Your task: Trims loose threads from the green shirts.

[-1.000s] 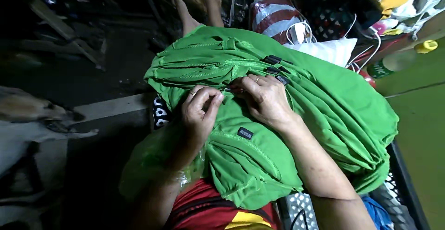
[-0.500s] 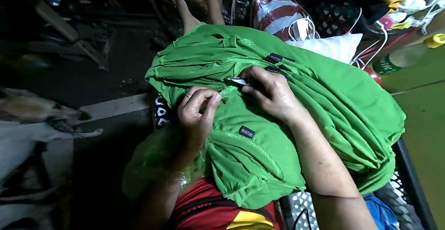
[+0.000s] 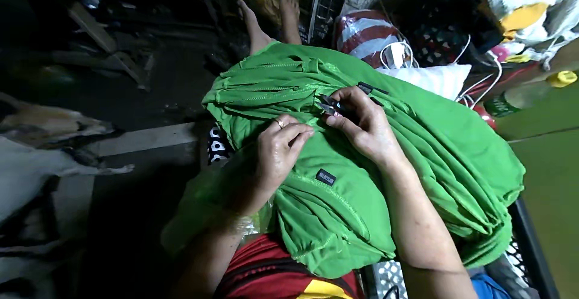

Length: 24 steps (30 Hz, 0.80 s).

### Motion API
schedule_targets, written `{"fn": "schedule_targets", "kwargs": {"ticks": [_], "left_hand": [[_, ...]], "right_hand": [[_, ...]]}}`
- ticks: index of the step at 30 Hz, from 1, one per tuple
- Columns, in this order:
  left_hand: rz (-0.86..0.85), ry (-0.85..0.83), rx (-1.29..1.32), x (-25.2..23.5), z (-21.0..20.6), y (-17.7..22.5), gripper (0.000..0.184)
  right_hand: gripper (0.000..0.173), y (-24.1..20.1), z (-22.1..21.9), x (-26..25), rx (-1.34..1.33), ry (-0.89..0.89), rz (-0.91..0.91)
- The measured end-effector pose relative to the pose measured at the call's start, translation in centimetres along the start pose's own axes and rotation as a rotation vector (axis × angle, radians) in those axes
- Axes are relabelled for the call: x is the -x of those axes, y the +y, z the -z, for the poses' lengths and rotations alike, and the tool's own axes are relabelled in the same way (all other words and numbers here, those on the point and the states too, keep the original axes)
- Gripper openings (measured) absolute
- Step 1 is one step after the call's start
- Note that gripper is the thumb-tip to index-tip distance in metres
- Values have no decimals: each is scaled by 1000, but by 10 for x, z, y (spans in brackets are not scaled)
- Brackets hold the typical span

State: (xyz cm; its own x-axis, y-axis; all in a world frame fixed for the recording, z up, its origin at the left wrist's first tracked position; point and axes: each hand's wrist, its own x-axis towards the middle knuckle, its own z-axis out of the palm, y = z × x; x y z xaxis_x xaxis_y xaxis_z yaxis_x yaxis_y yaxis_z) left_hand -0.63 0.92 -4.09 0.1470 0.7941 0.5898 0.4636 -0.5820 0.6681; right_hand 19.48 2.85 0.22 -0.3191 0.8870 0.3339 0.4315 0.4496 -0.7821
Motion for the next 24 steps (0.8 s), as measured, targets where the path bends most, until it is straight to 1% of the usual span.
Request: {"fn": "schedule_targets", "kwargs": {"ticks": [2, 5, 7, 9, 11, 12, 14, 16, 20, 22, 24], "left_hand": [[90, -47, 110, 4, 7, 1, 10], [314, -115, 344, 3, 24, 4, 9], [390, -131, 408, 2, 32, 4, 8], [401, -135, 446, 2, 34, 3, 6], [388, -139, 480, 4, 32, 3, 6], [378, -136, 498, 5, 31, 3, 6], [363, -124, 505, 6, 28, 3, 8], [370, -117, 482, 7, 25, 3, 10], [393, -121, 415, 6, 26, 9, 11], [378, -100, 416, 7, 24, 10, 11], [370, -73, 417, 8, 21, 11, 11]], "right_hand": [[24, 0, 0, 1, -5, 6, 4], [23, 0, 1, 1, -26, 5, -8], [25, 1, 4, 1, -76, 10, -21], [26, 0, 8, 2, -156, 31, -28], [26, -4, 12, 5, -249, 60, 21], [26, -6, 14, 6, -300, 40, 55], [26, -12, 16, 9, -339, -60, 74], [25, -13, 12, 11, -217, -128, 56], [24, -20, 4, 15, 192, -138, 74], [24, -22, 2, 16, 314, -132, 118], [23, -21, -1, 15, 377, -123, 150]]}}
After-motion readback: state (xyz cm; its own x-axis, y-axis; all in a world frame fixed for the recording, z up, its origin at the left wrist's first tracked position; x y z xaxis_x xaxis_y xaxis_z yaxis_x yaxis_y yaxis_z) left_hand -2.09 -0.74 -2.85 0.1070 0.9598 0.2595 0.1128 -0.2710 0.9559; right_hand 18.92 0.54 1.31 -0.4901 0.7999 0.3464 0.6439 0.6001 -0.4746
